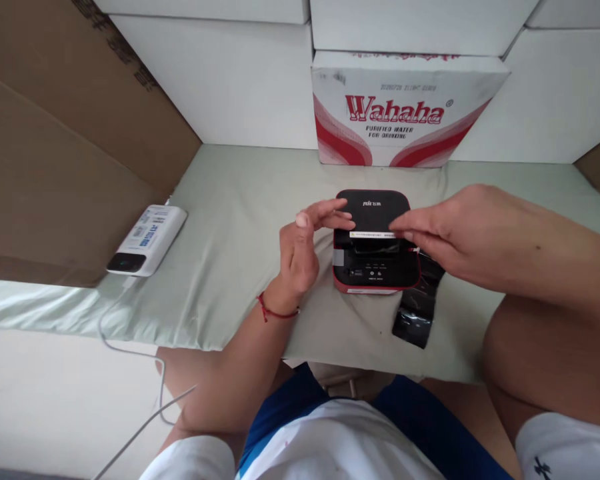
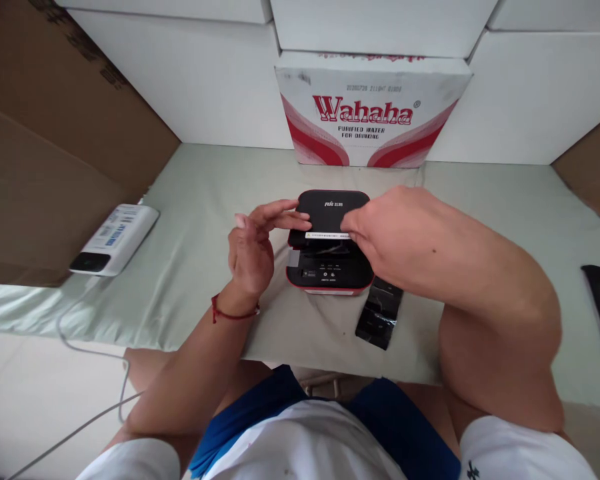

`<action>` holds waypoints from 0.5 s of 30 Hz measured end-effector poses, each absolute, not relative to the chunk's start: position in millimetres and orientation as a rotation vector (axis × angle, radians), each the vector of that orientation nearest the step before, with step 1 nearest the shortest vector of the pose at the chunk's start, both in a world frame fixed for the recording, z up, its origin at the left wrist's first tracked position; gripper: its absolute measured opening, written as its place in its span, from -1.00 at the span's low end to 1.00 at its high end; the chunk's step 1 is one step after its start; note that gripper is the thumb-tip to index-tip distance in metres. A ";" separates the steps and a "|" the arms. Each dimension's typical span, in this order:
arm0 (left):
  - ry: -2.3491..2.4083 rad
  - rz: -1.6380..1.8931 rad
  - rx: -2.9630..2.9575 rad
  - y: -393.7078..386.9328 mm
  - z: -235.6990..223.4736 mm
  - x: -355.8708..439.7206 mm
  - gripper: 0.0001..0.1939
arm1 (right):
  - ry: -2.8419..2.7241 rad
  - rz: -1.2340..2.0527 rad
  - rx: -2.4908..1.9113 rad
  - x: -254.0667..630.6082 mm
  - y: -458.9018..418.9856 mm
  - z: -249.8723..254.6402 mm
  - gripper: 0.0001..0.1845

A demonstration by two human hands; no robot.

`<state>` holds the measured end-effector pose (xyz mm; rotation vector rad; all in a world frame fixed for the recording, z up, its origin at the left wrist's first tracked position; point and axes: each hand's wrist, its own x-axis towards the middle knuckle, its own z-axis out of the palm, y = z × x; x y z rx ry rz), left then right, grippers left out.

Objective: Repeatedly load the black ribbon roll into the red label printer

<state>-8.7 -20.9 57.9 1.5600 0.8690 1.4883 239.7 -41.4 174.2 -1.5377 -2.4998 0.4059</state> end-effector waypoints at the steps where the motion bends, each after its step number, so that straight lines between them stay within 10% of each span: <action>1: 0.862 1.480 1.545 -21.2 56.5 -8.3 -0.18 | -2.612 0.376 -1.559 238.0 -41.8 175.3 -0.74; 15: 0.641 1.324 1.508 -16.3 31.7 -26.1 -0.64 | -2.880 0.261 -1.615 230.9 -38.9 181.7 -0.78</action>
